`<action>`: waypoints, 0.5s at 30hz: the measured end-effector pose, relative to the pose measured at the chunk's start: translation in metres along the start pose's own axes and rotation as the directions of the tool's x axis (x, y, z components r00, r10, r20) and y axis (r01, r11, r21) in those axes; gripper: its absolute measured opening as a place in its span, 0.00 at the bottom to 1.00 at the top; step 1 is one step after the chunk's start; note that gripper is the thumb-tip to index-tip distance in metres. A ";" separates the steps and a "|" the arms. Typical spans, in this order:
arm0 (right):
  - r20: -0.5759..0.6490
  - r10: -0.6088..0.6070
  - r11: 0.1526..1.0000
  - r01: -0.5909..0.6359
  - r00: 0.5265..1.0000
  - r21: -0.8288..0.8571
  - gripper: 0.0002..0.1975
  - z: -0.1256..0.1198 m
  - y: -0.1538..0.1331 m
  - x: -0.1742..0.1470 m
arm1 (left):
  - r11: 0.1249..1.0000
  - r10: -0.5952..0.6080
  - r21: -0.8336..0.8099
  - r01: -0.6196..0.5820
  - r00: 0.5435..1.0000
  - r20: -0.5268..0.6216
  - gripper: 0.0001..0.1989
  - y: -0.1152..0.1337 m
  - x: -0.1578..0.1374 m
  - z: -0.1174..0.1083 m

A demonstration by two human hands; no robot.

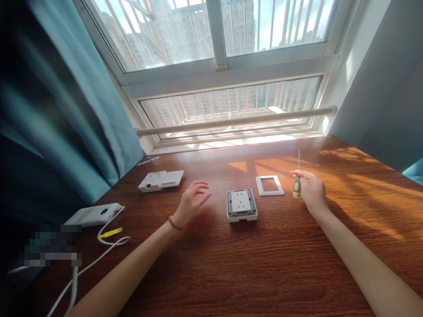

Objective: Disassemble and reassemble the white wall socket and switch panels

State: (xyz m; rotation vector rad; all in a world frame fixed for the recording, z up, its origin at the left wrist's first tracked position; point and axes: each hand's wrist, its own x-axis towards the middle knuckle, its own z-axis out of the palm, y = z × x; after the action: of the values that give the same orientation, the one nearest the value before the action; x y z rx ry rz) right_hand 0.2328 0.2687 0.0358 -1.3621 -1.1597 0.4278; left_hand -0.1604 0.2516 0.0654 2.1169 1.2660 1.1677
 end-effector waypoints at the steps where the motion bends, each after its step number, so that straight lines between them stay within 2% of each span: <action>1: -0.013 0.068 0.977 -0.064 0.998 0.203 0.12 0.000 -0.005 0.000 | 0.998 -0.001 0.069 0.005 0.998 -0.060 0.08 -0.009 0.002 -0.015; 3: 0.049 0.133 0.879 -0.141 0.990 0.456 0.11 0.001 -0.017 -0.002 | 0.976 -0.013 0.216 0.038 0.993 -0.115 0.07 -0.029 0.001 -0.044; 6: 0.185 0.151 0.777 -0.232 0.971 0.586 0.18 0.003 -0.031 -0.007 | 0.929 -0.043 0.364 0.065 0.997 -0.067 0.06 -0.058 -0.009 -0.071; 9: 0.231 0.201 0.722 -0.303 0.952 0.622 0.23 0.006 -0.036 -0.011 | 0.909 -0.060 0.410 0.074 0.997 -0.047 0.05 -0.074 -0.021 -0.077; 13: 0.247 0.189 0.668 -0.308 0.951 0.677 0.12 0.007 -0.034 -0.013 | 0.889 -0.069 0.452 0.081 0.997 -0.044 0.05 -0.078 -0.023 -0.074; 15: 0.255 0.205 0.662 -0.326 0.945 0.675 0.11 0.006 -0.032 -0.013 | 0.882 -0.074 0.464 0.080 0.997 -0.030 0.05 -0.078 -0.021 -0.073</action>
State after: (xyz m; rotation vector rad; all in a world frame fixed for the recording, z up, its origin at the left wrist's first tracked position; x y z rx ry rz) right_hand 0.2109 0.2538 0.0581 -0.8009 -0.7674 1.0997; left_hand -0.2657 0.2680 0.0432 2.3575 1.7633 0.9052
